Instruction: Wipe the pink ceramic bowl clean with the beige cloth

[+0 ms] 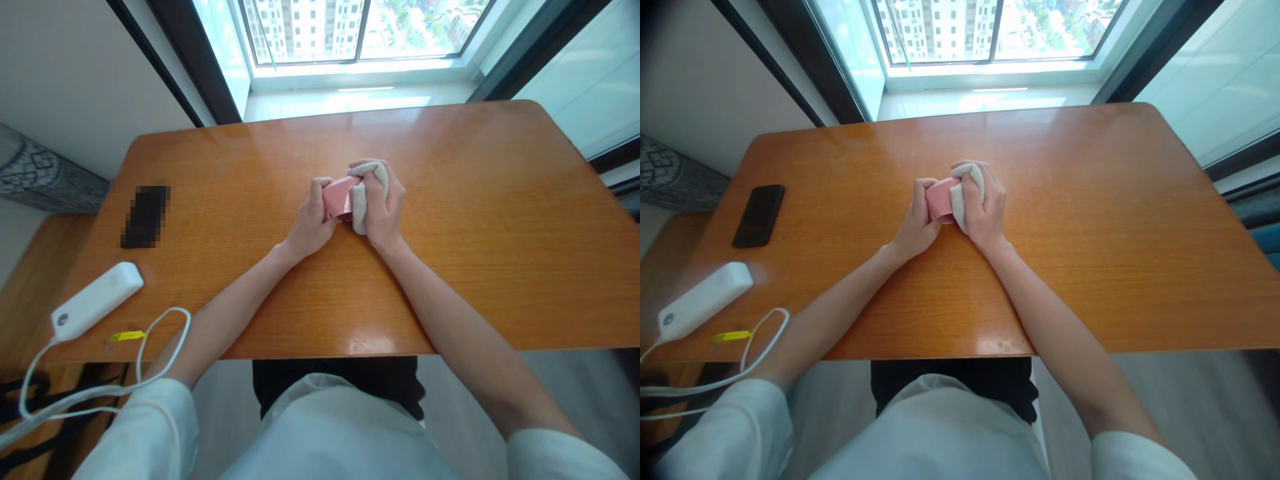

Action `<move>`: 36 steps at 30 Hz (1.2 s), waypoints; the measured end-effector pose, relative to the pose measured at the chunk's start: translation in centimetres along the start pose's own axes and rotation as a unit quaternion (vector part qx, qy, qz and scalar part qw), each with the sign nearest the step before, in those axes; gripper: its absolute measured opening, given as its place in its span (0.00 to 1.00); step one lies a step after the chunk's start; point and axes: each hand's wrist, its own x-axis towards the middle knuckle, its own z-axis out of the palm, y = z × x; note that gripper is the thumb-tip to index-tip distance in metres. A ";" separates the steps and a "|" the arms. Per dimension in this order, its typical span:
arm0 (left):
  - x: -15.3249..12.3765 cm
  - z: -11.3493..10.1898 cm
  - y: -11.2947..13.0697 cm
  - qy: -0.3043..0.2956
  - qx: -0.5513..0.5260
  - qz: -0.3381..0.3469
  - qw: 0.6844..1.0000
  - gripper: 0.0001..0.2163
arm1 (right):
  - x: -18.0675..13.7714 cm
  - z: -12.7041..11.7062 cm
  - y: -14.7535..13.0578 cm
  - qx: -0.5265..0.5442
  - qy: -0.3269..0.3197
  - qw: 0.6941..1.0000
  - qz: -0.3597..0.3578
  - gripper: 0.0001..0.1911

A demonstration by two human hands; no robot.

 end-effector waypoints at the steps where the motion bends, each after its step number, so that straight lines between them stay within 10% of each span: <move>1: 0.0 0.0 -0.1 0.002 0.001 0.002 1.000 0.24 | 0.1 0.2 0.9 0.023 0.005 1.000 0.020 0.27; 8: 0.1 0.0 -0.4 0.006 0.013 0.009 1.000 0.23 | 0.5 0.8 3.9 0.072 0.001 0.994 0.083 0.31; 21: -0.3 0.2 0.8 0.035 0.015 0.036 0.999 0.15 | -0.8 -0.1 -5.3 -0.232 -0.123 0.956 -0.130 0.15; 36: -0.2 -0.1 0.9 0.011 0.057 -0.002 0.998 0.27 | 1.0 0.2 5.0 0.149 -0.009 0.984 0.095 0.26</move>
